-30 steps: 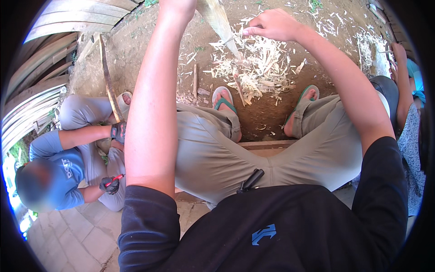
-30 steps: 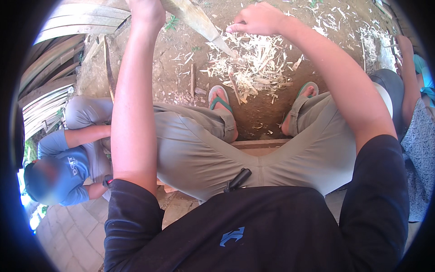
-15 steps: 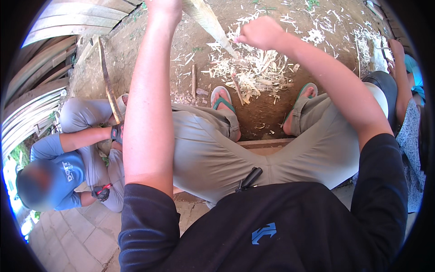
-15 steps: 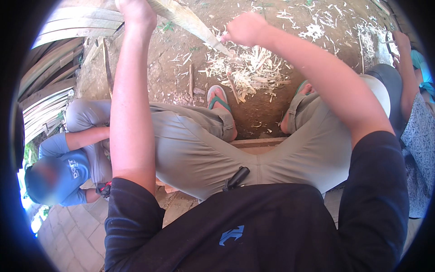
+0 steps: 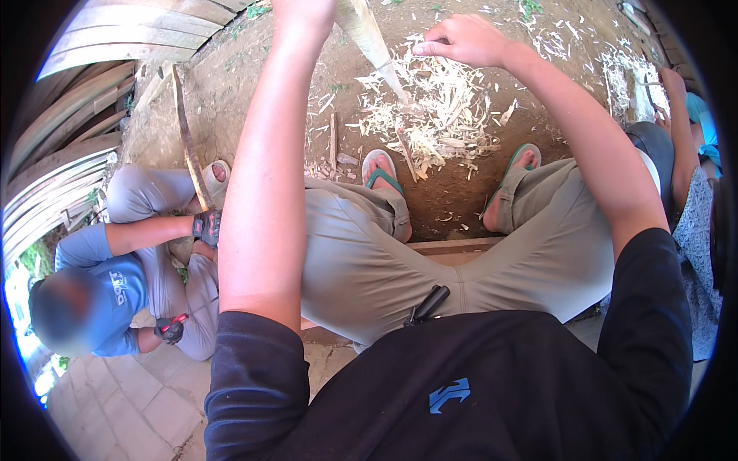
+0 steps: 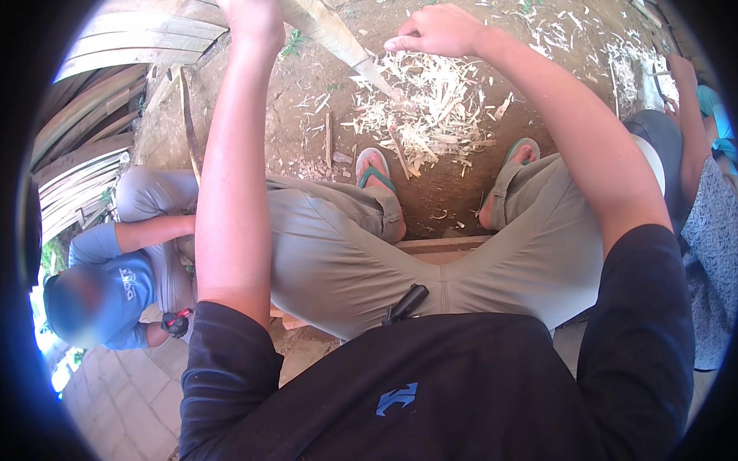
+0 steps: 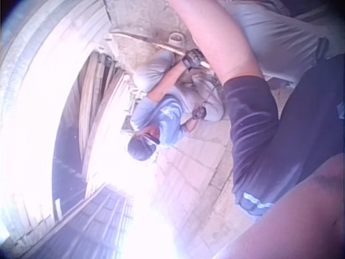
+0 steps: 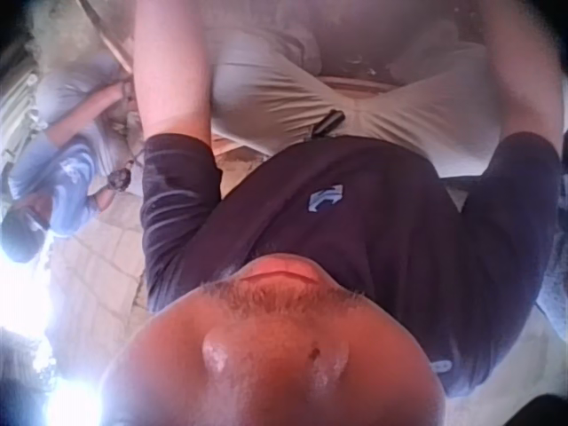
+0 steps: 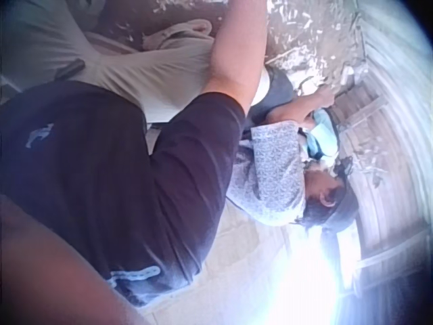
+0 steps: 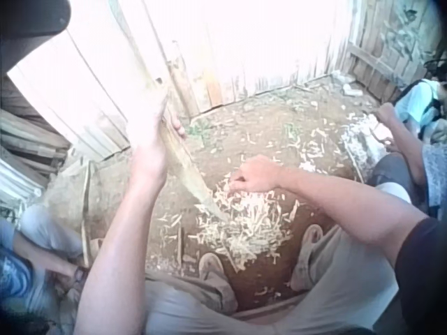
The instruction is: The person sits on the ground and uses a knife to shave thin strips from a long piece of bamboo, creating a pile of shavings. The person holds the bamboo with the left hand and scrapes with the right hand throughout the clip.
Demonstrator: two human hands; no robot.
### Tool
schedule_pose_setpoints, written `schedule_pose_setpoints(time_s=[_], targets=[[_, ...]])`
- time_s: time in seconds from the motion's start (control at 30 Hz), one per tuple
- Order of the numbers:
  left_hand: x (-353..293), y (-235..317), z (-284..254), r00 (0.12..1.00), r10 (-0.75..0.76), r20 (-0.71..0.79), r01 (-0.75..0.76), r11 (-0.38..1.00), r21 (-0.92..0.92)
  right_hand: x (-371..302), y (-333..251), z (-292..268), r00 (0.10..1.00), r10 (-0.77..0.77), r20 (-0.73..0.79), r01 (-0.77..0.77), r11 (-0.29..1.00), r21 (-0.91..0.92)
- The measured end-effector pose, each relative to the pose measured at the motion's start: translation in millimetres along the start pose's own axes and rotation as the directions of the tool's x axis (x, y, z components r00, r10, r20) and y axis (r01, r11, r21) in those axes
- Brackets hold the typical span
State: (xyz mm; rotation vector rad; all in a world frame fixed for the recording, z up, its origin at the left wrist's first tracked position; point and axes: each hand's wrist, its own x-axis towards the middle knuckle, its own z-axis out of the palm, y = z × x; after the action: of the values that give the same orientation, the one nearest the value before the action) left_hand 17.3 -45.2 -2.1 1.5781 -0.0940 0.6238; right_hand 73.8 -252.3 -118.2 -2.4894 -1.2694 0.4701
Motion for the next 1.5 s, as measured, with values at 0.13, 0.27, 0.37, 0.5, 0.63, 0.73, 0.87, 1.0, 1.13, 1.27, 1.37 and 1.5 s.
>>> schedule_pose_setpoints(time_s=[0.13,0.27,0.37,0.5,0.63,0.73,0.87,1.0,1.13,1.27,1.37,1.5], targets=[[4,-6,-1,0.996,0.029,-0.079,-0.033,0.999,-0.042,6,-10,-6,0.999,0.01,0.032,-0.009,1.0,-0.025],[5,14,-3,0.929,-0.371,-0.02,0.3,0.781,-0.548,5,-9,11,0.999,0.033,0.01,-0.032,0.998,-0.049],[5,-10,-4,0.982,0.074,-0.172,-0.086,0.995,-0.058,8,-24,24,0.998,0.047,0.034,-0.044,0.996,-0.079],[9,-12,-6,0.979,0.097,-0.182,-0.098,0.995,0.001,7,-36,22,0.997,0.065,0.029,-0.062,0.994,-0.093],[9,-15,-9,0.975,0.107,-0.196,-0.105,0.994,0.018,8,-43,18,0.991,0.077,0.109,-0.039,0.949,-0.314],[9,-13,-14,0.98,0.058,-0.192,-0.056,0.998,0.017,3,-39,28,0.976,0.109,0.188,0.008,0.847,-0.531],[7,-11,-15,0.986,0.054,-0.158,-0.054,0.999,-0.001,1,-38,7,0.986,0.038,0.164,0.019,0.943,-0.333],[8,-5,-10,0.99,0.028,-0.136,-0.029,1.0,-0.009,6,-26,-11,0.994,0.003,0.112,0.008,0.995,-0.096],[13,-10,-14,0.994,0.029,-0.105,-0.032,0.999,-0.027,10,-26,-17,0.993,0.063,0.104,-0.042,0.98,-0.196],[10,-9,-8,0.997,0.03,-0.077,-0.035,0.997,-0.062,11,-15,9,0.988,0.062,0.139,-0.021,0.959,-0.282],[8,-7,-9,0.997,0.026,-0.068,-0.03,0.998,-0.049,8,-20,27,0.986,0.07,0.153,-0.015,0.942,-0.336],[8,-6,-5,0.998,0.025,-0.059,-0.028,0.998,-0.051,7,-3,29,0.973,-0.01,0.231,0.065,0.97,-0.232]])
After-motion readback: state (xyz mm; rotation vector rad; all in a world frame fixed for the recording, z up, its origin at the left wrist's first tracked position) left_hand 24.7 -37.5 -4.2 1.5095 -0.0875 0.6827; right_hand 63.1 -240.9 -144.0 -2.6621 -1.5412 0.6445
